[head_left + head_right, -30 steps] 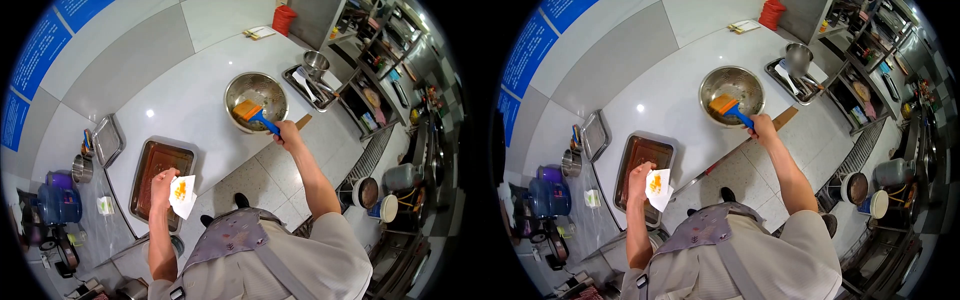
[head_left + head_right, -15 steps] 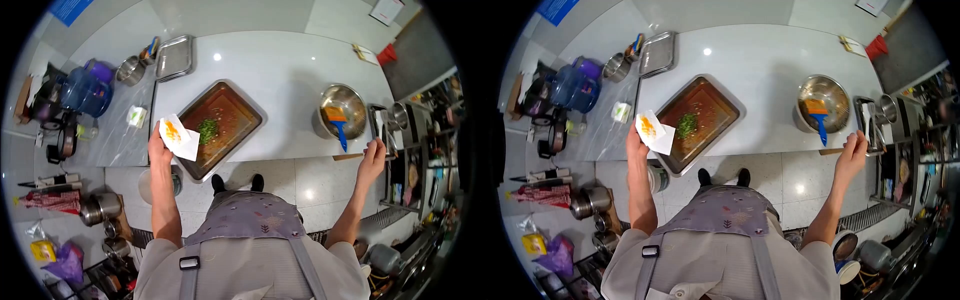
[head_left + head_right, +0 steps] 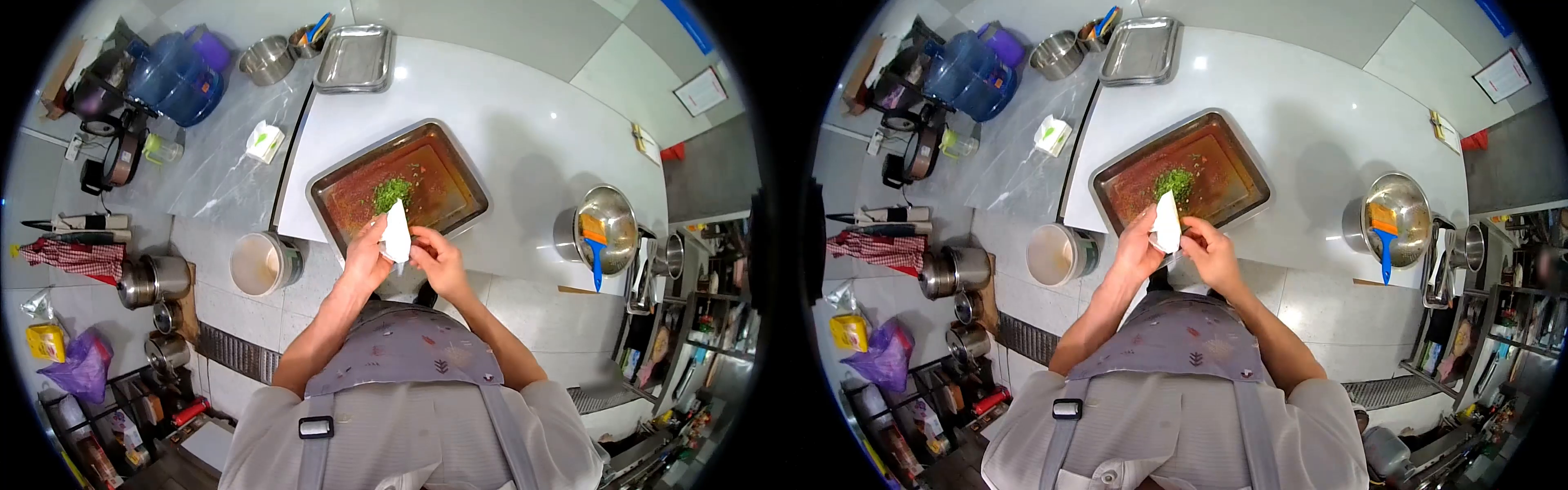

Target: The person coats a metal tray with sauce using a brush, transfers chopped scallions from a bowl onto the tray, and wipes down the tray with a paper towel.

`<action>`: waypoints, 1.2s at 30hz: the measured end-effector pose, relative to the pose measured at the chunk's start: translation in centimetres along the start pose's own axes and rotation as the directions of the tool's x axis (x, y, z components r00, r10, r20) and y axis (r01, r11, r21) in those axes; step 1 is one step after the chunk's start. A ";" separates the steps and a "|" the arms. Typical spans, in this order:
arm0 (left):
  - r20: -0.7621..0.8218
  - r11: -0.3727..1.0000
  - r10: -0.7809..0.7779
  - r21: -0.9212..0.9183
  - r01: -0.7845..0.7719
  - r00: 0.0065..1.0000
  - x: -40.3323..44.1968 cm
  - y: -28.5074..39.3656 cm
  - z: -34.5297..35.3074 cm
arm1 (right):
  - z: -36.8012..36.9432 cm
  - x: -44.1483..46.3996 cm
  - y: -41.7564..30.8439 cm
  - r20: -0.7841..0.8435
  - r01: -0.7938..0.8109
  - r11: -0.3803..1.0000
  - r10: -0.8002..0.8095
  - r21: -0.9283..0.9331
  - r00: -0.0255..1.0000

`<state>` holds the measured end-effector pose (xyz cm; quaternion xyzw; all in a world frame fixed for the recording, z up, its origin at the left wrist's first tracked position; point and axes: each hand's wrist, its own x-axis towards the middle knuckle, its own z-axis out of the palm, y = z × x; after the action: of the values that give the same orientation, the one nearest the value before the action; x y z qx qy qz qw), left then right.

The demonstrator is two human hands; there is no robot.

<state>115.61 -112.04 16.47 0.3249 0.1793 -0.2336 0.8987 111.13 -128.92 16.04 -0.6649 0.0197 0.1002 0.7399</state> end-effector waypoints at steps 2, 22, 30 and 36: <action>-0.020 1.000 -0.001 0.008 0.002 1.000 0.2 0.4 -0.8 | 0.5 0.3 -0.2 0.032 0.018 0.999 -0.019 0.029 0.999; -0.131 0.962 0.182 0.230 -0.149 0.975 0.5 3.2 -6.3 | 1.8 5.8 0.2 -0.200 -0.159 0.949 0.218 0.274 0.955; -0.201 0.897 0.317 0.381 -0.224 0.927 -0.2 -0.8 -5.5 | 4.8 2.4 -0.6 0.130 0.446 0.580 -0.504 -0.682 0.854; -0.295 0.914 0.247 0.389 -0.120 0.923 -1.2 -2.0 -6.9 | 6.0 0.7 -0.1 0.139 0.393 0.702 -0.391 -0.594 0.910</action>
<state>112.33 -108.47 11.07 0.5361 0.2528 -0.1166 0.7969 111.22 -122.94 16.69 -0.8558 -0.1564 -0.0573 0.4898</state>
